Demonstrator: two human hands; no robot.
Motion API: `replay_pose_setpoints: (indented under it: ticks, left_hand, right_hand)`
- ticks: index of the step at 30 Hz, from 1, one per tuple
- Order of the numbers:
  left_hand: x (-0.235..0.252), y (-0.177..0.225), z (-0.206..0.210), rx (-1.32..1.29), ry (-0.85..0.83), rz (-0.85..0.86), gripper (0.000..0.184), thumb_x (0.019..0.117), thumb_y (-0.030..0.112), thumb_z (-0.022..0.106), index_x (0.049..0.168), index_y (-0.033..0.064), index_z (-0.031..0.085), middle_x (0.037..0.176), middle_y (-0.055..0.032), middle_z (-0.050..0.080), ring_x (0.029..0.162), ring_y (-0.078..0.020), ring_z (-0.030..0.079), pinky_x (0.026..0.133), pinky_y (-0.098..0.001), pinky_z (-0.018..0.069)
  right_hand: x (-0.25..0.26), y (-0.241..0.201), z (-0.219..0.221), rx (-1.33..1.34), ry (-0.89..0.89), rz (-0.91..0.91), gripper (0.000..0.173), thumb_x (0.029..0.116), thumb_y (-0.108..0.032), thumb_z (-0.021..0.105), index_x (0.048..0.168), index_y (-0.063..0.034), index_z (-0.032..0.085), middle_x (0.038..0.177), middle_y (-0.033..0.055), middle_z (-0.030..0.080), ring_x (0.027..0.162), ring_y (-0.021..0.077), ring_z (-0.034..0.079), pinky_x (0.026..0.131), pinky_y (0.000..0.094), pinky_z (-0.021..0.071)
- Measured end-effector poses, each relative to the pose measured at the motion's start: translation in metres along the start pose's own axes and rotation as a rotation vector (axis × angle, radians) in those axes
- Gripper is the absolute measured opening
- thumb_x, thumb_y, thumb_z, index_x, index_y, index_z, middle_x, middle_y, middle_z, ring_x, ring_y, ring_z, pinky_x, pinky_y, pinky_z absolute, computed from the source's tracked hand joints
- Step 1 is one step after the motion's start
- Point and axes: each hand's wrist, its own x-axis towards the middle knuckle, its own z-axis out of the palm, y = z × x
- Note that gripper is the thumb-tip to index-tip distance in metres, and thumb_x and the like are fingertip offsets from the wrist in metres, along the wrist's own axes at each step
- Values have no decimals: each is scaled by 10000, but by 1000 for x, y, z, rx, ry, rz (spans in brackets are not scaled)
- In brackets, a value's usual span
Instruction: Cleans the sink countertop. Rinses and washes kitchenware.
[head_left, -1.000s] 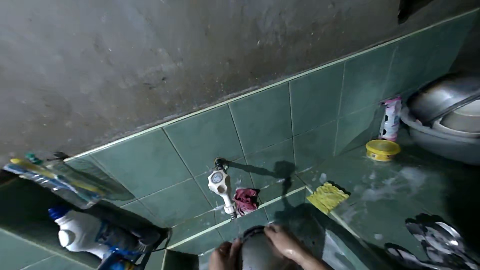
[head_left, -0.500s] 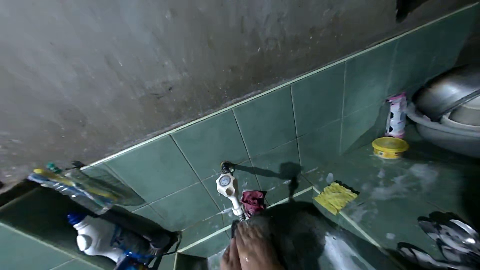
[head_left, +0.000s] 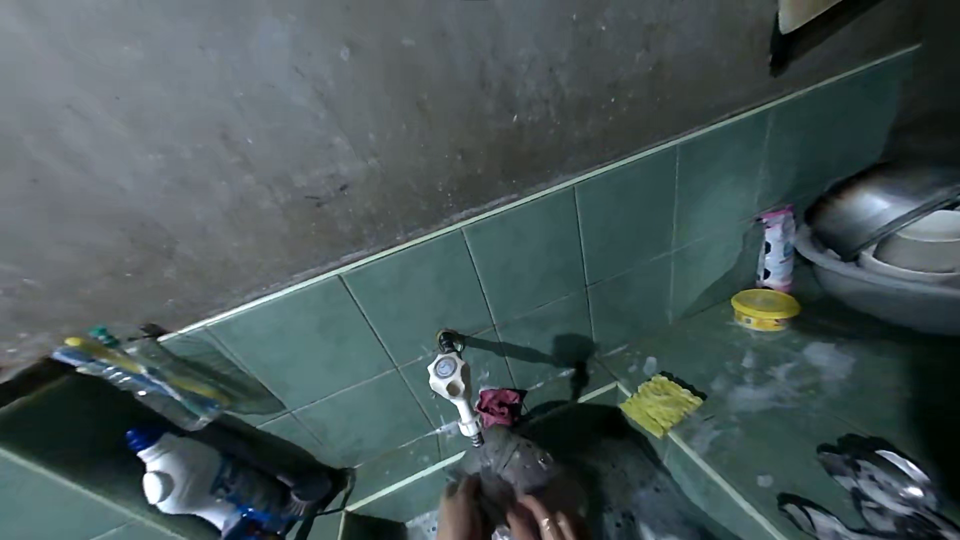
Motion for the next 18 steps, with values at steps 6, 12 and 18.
replay_pose_setpoints:
  ticks: [6,12,18]
  left_hand:
    - [-14,-5,22,550,-113,234,295,1020,102,609,1209,-124,608,1029,-236,695,930,-300,695,896,-456,560]
    - [26,-22,1,1033,-193,1016,179,873,144,757,1030,81,815,1156,-193,714,1124,-424,637,993,-605,468]
    - [39,13,-20,1440,-407,817,240,1004,116,585,1135,11,757,1192,-194,715,1195,-378,640,1094,-571,416]
  right_hand:
    - [24,12,-10,363,-128,407,324,950,17,584,1243,151,619,1123,315,691,1055,433,691,969,538,531]
    - [38,48,-15,732,-301,544,283,840,116,589,1119,130,633,978,218,669,893,242,647,825,418,536]
    - [55,80,-31,704,-560,445,220,804,94,607,1023,72,623,878,133,623,787,185,597,729,391,508]
